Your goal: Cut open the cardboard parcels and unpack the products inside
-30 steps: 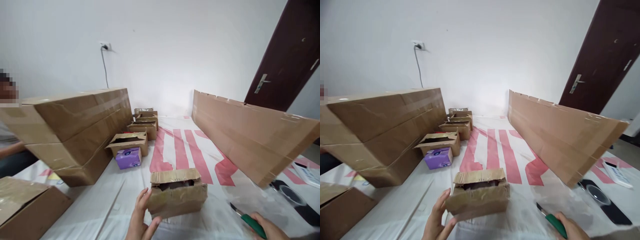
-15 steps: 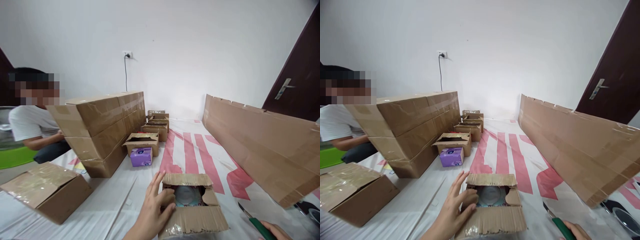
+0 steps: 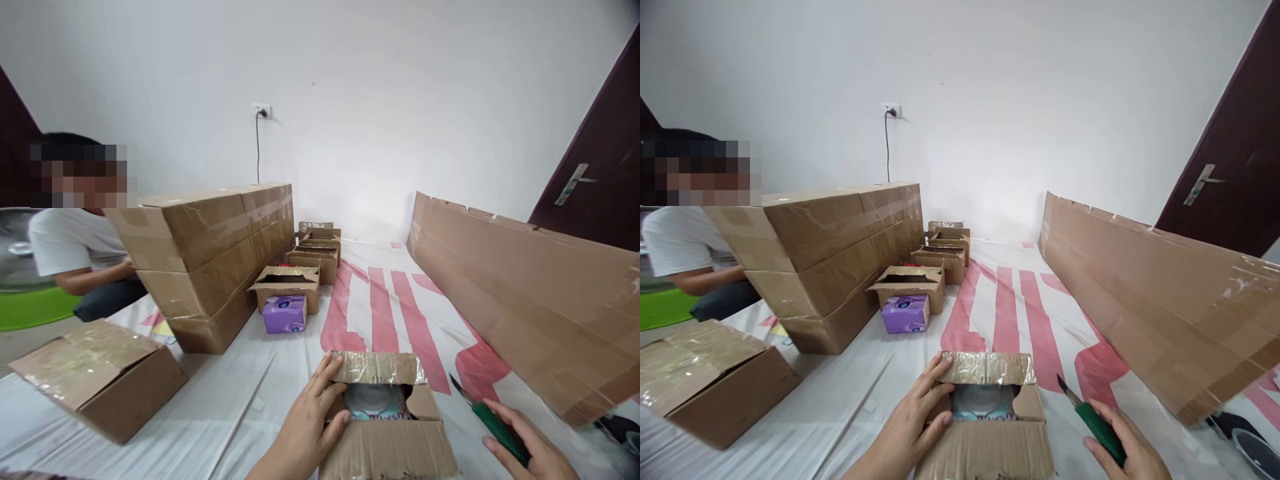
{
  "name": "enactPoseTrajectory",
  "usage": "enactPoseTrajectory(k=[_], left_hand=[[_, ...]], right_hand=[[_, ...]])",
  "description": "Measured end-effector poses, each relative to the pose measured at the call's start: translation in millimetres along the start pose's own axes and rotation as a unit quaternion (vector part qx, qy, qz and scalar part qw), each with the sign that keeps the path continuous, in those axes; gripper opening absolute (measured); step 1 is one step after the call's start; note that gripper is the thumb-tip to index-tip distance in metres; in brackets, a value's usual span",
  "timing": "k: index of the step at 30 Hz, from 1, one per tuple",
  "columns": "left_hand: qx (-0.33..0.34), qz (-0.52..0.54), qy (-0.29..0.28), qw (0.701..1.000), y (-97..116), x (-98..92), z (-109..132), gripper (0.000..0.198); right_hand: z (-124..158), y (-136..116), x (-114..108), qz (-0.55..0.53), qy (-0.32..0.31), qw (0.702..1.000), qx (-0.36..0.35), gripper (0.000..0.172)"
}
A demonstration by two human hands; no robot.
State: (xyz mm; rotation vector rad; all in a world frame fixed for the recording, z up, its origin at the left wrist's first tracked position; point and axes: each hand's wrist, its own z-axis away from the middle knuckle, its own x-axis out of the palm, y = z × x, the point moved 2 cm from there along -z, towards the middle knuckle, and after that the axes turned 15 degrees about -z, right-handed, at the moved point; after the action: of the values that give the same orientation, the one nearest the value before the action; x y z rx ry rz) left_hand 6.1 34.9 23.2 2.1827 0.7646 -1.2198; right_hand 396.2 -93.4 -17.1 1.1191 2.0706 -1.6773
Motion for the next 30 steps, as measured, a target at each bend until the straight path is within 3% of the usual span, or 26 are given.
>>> enactPoseTrajectory(k=[3, 6, 13, 19, 26, 30], left_hand=[[0.001, 0.007, 0.005, 1.000, -1, 2.0, 1, 0.028], [0.004, 0.023, 0.008, 1.000, -2, 4.5, 3, 0.028], [0.004, 0.039, 0.009, 0.999, -6, 8.8, 4, 0.027], [0.003, 0.043, 0.003, 0.999, -5, 8.3, 5, 0.027], [-0.015, 0.062, 0.000, 0.998, -6, 11.7, 6, 0.026], [-0.022, 0.079, -0.012, 0.997, -7, 11.7, 6, 0.027]], right_hand=[[-10, -25, 8, 0.001, -0.025, 0.998, -0.049, 0.043], [-12, -34, 18, 0.010, -0.036, 0.997, -0.071, 0.040], [1, -3, 42, 0.007, -0.003, 1.000, -0.015, 0.041], [10, 12, 42, -0.023, -0.010, 0.999, 0.039, 0.048], [12, 10, 54, 0.020, -0.075, 0.997, -0.010, 0.041], [21, 17, 68, 0.054, -0.103, 0.993, -0.001, 0.040]])
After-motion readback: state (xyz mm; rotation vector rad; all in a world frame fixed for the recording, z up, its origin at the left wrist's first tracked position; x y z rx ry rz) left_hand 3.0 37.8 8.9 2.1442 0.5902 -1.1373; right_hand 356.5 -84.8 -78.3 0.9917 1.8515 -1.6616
